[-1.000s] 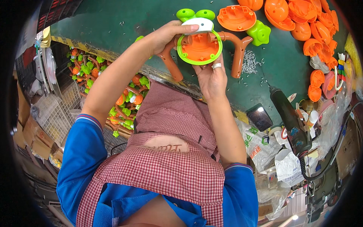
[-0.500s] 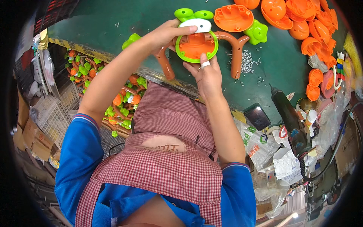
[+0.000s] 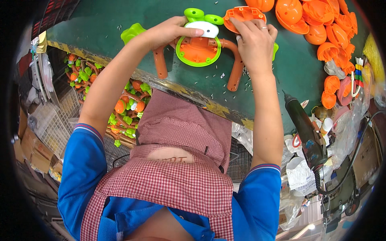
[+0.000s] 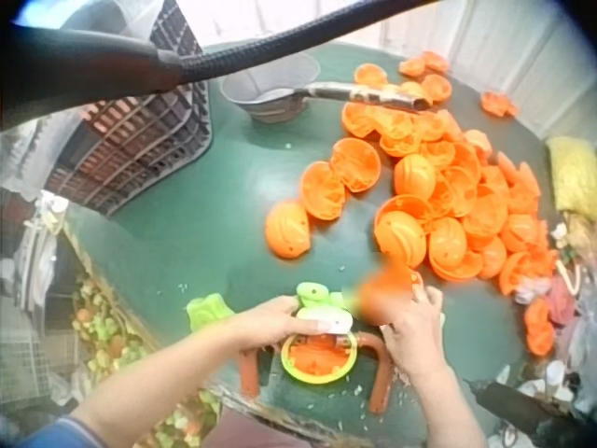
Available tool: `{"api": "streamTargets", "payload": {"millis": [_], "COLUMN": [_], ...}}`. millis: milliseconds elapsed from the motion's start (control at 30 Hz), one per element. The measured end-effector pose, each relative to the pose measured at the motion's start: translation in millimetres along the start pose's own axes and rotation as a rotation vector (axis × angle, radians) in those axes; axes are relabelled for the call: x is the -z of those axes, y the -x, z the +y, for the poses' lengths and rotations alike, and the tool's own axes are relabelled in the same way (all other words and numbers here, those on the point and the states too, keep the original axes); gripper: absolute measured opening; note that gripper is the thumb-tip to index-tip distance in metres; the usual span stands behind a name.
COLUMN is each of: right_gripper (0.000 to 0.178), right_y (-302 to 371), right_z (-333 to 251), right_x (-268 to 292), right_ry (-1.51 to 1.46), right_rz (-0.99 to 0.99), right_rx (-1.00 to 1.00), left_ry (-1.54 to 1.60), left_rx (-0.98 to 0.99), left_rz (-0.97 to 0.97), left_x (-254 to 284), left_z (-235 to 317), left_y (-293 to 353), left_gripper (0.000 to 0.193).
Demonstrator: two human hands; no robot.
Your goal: The person assembles small plastic toys by joining orange and green components with a power drill. They repeatedly pick up parts, align them, and fasten them together, then place the finished toys into a nearby crate.
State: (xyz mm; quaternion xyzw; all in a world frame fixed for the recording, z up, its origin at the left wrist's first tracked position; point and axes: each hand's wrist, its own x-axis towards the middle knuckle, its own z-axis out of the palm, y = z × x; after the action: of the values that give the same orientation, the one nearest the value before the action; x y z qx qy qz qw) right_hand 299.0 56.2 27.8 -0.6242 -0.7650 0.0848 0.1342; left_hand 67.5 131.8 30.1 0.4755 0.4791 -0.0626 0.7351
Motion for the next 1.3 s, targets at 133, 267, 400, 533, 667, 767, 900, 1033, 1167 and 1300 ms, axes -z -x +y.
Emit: {"api": "streamTargets", "payload": {"millis": [133,267,400,533,667,767,900,1033,1167,1300], "right_gripper": [0.027,0.018,0.022,0.023,0.026,0.032,0.035,0.032,0.031,0.028], "right_y": [-5.2,-16.1,-15.1,3.0,28.0,68.0,69.4,18.7,-4.8,-10.6], "right_z": [-4.0,9.2,13.3,7.6,3.0,14.6,22.2,37.0,52.7,31.1], "right_x": [3.6,13.6,21.8,18.2,31.4,32.6,38.0,40.6,31.0,30.5], "right_ry": [-0.113,-0.483,-0.287,-0.049,-0.041,0.152,0.27,0.18,0.163,-0.728], "right_rz": [0.063,0.35,0.125,0.072,0.231,0.173,0.185,0.374,0.194,0.379], "right_rx": [-0.038,-0.415,-0.333,-0.043,-0.216,-0.617,-0.676,-0.402,-0.309,-0.666], "left_ry": [-0.004,-0.042,-0.036,-0.02,-0.029,0.023,0.027,0.026,0.027,0.003], "left_rx": [-0.055,-0.042,-0.05,-0.043,0.025,-0.005,0.005,-0.002,-0.015,-0.03], "left_rz": [0.027,0.024,0.027,-0.012,-0.013,-0.015,-0.05,-0.055,-0.061,0.005], "left_x": [-1.2,0.0,-1.6,0.2,1.6,1.7,3.1,3.3,0.8,1.3], "left_z": [-5.7,-9.0,-11.9,-4.5,2.3,-2.1,-2.3,-3.7,-1.7,-3.2], "left_y": [0.4,1.0,0.9,2.3,6.0,4.1,0.8,-2.0,0.7,2.3], "left_gripper": [0.066,0.067,0.067,0.067,0.065,0.066,0.068,0.068,0.067,0.063]}}
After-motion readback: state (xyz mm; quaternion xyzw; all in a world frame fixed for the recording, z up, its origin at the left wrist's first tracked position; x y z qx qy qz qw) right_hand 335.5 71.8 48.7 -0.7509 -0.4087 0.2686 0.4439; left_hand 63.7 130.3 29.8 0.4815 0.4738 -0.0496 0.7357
